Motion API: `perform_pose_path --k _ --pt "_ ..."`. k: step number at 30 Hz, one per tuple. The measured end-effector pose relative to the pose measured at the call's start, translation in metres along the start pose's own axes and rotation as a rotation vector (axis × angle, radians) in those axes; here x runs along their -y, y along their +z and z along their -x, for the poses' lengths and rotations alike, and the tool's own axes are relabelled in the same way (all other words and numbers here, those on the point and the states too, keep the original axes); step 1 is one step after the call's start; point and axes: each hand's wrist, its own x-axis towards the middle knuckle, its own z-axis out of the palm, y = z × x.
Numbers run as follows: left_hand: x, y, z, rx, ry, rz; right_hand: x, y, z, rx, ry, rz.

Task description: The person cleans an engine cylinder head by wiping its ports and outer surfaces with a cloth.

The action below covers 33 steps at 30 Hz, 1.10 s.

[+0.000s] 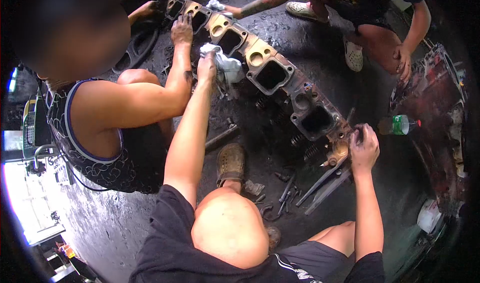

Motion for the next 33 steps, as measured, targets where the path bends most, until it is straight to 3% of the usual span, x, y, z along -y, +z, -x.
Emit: perform_pose_path --k 1,4,9,12,14,17,20,24,30,33 --pt "0.003 0.004 -0.004 -0.064 0.071 -0.133 0.003 -0.003 -0.002 0.038 0.024 -0.009" --pt "-0.001 0.004 -0.015 -0.037 0.034 -0.230 0.000 0.001 0.000 -0.005 -0.003 0.010" --pt "0.000 0.003 -0.031 -0.262 0.128 -0.746 -0.003 0.004 0.000 -0.023 -0.017 0.033" --pt "0.025 0.001 -0.046 -0.196 0.028 -0.486 -0.002 0.004 0.000 -0.018 -0.002 0.041" --pt "-0.007 0.010 -0.013 -0.197 -0.033 -0.415 -0.002 0.004 -0.001 -0.019 -0.005 0.045" --pt "0.034 0.005 -0.036 -0.176 -0.086 -0.147 -0.003 0.006 0.003 -0.085 -0.034 0.063" --pt "0.000 0.009 -0.018 -0.170 -0.038 -0.410 0.002 0.000 -0.001 0.025 0.064 0.022" --pt "-0.020 0.012 -0.010 -0.271 0.031 -0.813 0.000 0.005 0.000 -0.070 0.002 0.080" --pt "-0.022 0.028 0.024 -0.262 0.021 -0.775 -0.004 0.005 0.001 -0.012 0.016 0.025" --pt "-0.002 0.015 -0.001 -0.209 -0.024 -0.718 -0.005 0.007 0.004 -0.044 0.003 0.040"
